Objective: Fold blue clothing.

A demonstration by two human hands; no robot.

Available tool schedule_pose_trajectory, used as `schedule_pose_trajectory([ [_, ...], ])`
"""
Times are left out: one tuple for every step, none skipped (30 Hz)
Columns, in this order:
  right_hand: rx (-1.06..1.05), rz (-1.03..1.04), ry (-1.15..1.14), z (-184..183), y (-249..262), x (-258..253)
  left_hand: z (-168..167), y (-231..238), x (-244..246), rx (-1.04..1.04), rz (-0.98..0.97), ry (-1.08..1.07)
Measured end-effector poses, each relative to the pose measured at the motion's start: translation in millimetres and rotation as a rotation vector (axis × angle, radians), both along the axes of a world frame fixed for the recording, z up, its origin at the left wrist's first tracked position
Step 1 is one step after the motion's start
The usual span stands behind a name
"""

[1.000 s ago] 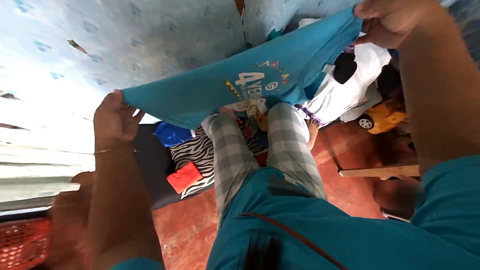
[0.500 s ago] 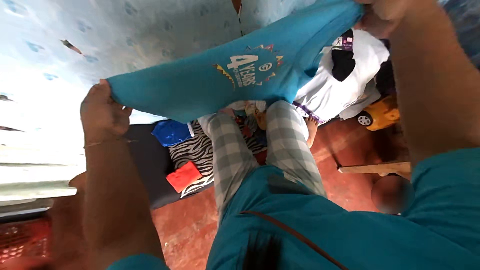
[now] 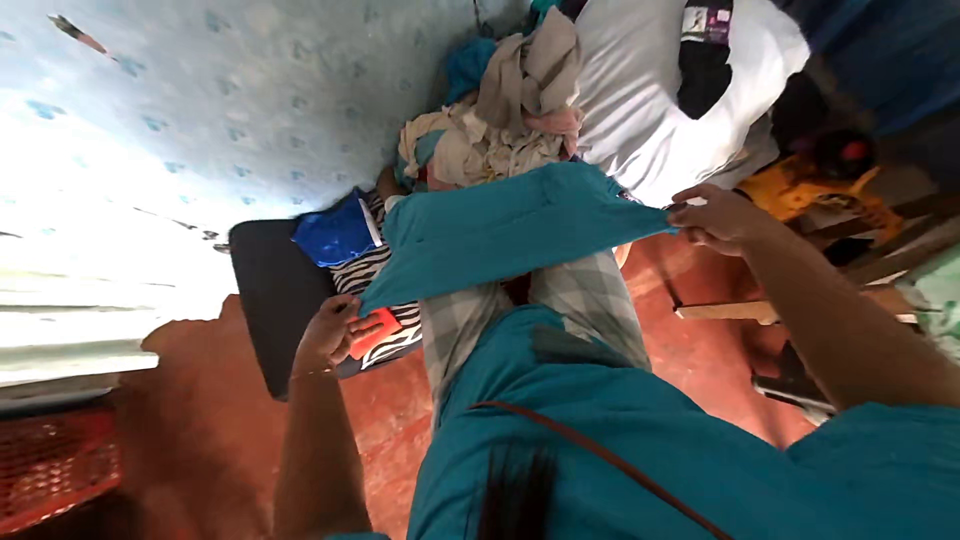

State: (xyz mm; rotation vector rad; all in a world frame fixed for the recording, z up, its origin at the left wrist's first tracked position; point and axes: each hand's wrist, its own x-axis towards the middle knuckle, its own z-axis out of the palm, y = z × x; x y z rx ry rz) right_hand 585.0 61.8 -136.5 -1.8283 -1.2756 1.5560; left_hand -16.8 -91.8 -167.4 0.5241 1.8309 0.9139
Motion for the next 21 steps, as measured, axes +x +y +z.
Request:
schedule_pose_trajectory([
  [0.012, -0.016, 0.002, 7, 2, 1, 7, 1, -1, 0.011, 0.005, 0.023],
  [0.023, -0.032, 0.009, 16, 3, 1, 14, 1, -1, 0.025, 0.007, 0.062],
  [0.033, -0.043, 0.017, 25, 1, 2, 22, -1, -2, 0.045, -0.008, 0.100],
  [0.040, -0.042, 0.010, 35, -3, 2, 29, -4, -4, 0.066, -0.036, 0.141],
  [0.055, -0.031, 0.001, 43, -9, 5, 36, -9, -4, 0.090, -0.061, 0.178],
  [0.077, -0.016, -0.009, 49, -15, 9, 43, -15, -3, 0.119, -0.081, 0.202],
  [0.090, -0.001, -0.022, 55, -22, 14, 49, -23, -2, 0.149, -0.094, 0.220],
  [0.103, 0.012, -0.039, 61, -31, 18, 55, -30, 0, 0.171, -0.104, 0.223],
  [0.108, 0.023, -0.055, 67, -40, 20, 59, -38, 3, 0.176, -0.111, 0.231],
  [0.106, 0.038, -0.074, 70, -50, 22, 60, -45, 5, 0.172, -0.119, 0.242],
  [0.097, 0.055, -0.095, 70, -59, 24, 60, -52, 7, 0.160, -0.130, 0.259],
  [0.088, 0.062, -0.112, 67, -69, 25, 58, -59, 8, 0.152, -0.144, 0.274],
  [0.066, 0.063, -0.115, 61, -78, 26, 54, -66, 7, 0.149, -0.162, 0.281],
  [0.040, 0.065, -0.106, 53, -87, 28, 47, -73, 5, 0.148, -0.180, 0.281],
  [0.013, 0.071, -0.088, 44, -94, 31, 41, -81, 3, 0.146, -0.212, 0.291],
  [-0.015, 0.081, -0.081, 38, -98, 31, 34, -87, 0, 0.145, -0.268, 0.308],
  [-0.038, 0.102, -0.099, 33, -99, 31, 27, -92, -3, 0.128, -0.328, 0.336],
  [-0.047, 0.147, -0.138, 24, -98, 32, 20, -92, -5, 0.091, -0.386, 0.373],
  [-0.026, 0.208, -0.202, 10, -93, 34, 16, -89, -4, 0.045, -0.449, 0.418],
  [0.029, 0.269, -0.285, -6, -85, 36, 12, -82, -1, -0.002, -0.510, 0.451],
  [0.104, 0.328, -0.366, -17, -73, 32, 8, -73, 3, -0.024, -0.565, 0.477],
])
